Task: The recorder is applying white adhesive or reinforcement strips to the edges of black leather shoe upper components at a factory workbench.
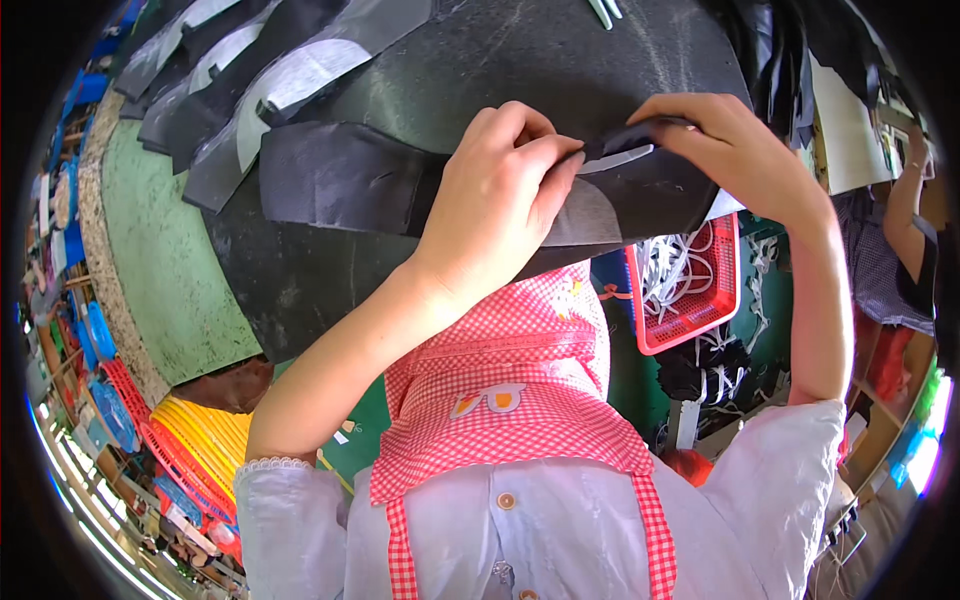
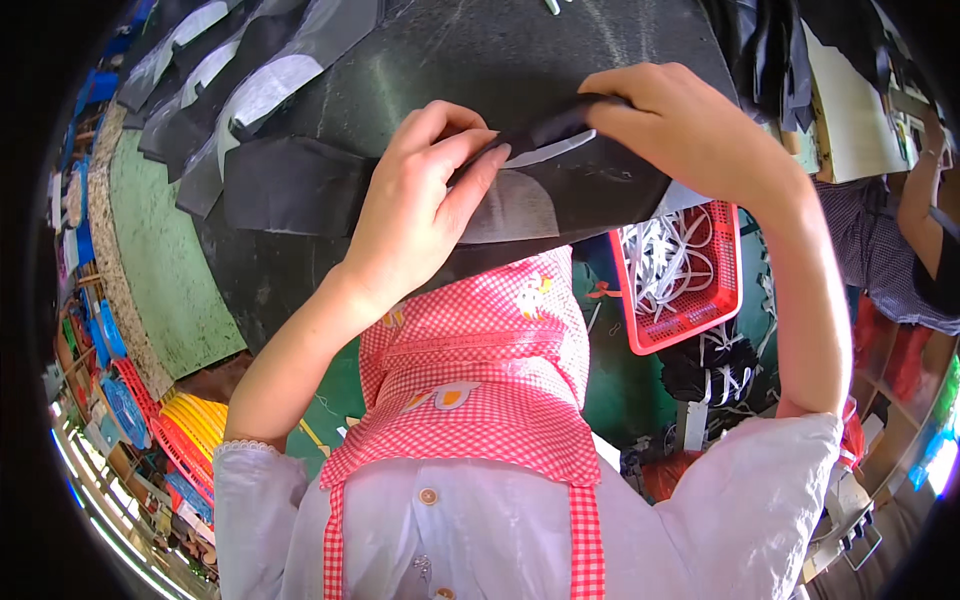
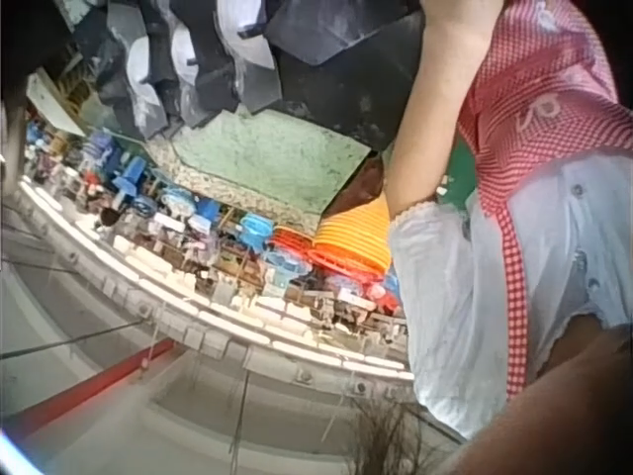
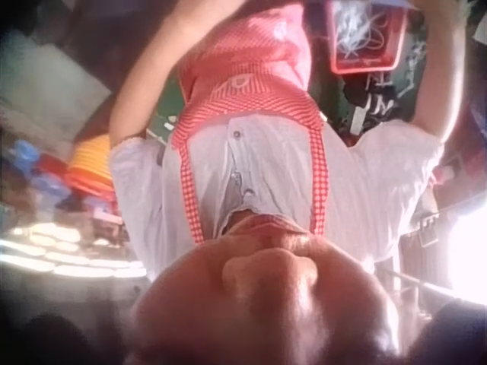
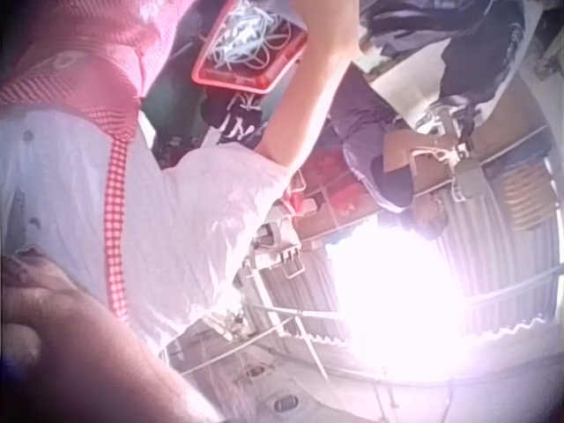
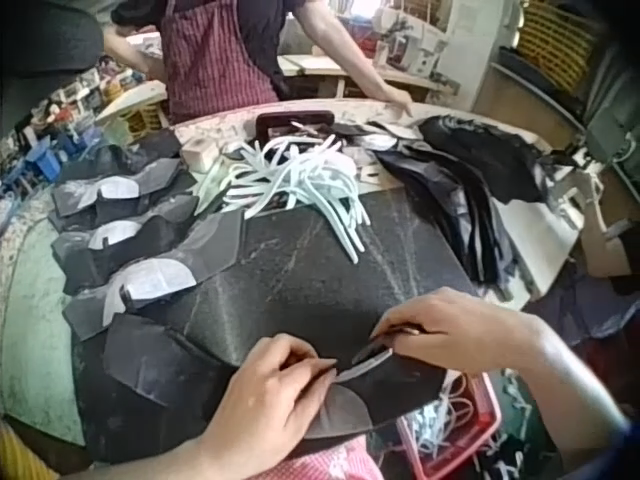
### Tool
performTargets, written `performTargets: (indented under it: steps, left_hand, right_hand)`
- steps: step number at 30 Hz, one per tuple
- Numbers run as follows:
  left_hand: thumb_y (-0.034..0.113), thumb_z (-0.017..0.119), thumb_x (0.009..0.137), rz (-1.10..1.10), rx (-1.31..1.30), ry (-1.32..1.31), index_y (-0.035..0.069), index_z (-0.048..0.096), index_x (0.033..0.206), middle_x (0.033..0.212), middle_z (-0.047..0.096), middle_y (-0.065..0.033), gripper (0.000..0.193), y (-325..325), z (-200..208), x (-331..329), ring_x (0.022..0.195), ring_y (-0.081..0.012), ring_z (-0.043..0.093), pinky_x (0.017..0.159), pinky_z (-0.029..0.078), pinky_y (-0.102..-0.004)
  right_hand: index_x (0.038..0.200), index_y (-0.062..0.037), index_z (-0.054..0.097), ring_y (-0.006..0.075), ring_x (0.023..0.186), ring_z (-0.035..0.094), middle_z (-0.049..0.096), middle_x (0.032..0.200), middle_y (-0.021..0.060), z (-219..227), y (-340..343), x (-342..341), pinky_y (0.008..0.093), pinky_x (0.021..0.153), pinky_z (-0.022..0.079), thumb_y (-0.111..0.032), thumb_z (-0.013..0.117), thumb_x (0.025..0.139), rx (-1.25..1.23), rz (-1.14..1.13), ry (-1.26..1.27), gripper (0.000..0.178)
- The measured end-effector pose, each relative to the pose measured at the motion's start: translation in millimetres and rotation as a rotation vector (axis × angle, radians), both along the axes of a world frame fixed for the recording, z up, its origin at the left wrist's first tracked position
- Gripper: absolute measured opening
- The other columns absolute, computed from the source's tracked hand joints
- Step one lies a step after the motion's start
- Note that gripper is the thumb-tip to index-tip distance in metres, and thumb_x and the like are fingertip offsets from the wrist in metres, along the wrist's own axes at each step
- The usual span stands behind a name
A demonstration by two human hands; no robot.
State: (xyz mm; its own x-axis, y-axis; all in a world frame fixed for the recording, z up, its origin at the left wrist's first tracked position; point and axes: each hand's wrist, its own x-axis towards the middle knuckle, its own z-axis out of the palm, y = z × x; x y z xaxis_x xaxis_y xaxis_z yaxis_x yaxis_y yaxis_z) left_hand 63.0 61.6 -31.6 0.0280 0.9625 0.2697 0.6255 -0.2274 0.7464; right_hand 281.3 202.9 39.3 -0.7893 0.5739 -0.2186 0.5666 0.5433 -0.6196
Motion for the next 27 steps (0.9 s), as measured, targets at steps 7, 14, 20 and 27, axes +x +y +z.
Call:
performTargets:
  steps: [7,14,20,27]
  left_hand:
    - [0.008,0.074,0.094,-0.107,-0.032,0.099,-0.003,0.076,0.108,0.111,0.068,-0.0121,0.018,3,8,-4,0.105,-0.0301,0.066,0.092,0.055,-0.0397]
    - [0.008,0.068,0.086,-0.293,0.076,0.608,0.000,0.069,0.131,0.128,0.062,-0.0144,0.046,-21,21,7,0.118,-0.0309,0.062,0.099,0.057,-0.0405]
    - [0.010,0.066,0.088,-0.253,0.078,0.832,0.001,0.069,0.134,0.138,0.065,-0.0176,0.047,-36,25,16,0.125,-0.0337,0.065,0.104,0.057,-0.0414]
    - [0.009,0.066,0.092,-0.291,0.011,0.731,0.009,0.071,0.133,0.119,0.077,-0.0154,0.042,-56,49,-18,0.109,-0.0280,0.076,0.105,0.056,-0.0444]
  right_hand:
    - [0.102,-0.0057,0.077,0.0329,0.090,0.071,0.073,0.095,0.0115,-34,-2,12,0.0388,0.081,0.056,-0.002,0.085,0.076,0.125,0.033,0.128,0.027]
    - [0.110,-0.0177,0.081,0.0263,0.120,0.064,0.071,0.117,0.0043,-49,-45,47,0.0425,0.104,0.049,0.001,0.073,0.066,0.667,0.167,0.136,0.049]
    - [0.127,-0.0093,0.075,0.0282,0.138,0.058,0.068,0.143,0.0065,-29,-76,34,0.0544,0.121,0.037,-0.007,0.071,0.084,0.539,0.034,0.116,0.043]
    - [0.127,-0.0075,0.074,0.0298,0.122,0.062,0.071,0.130,0.0068,-22,-101,17,0.0515,0.111,0.042,-0.023,0.084,0.083,0.472,-0.011,0.014,0.047]
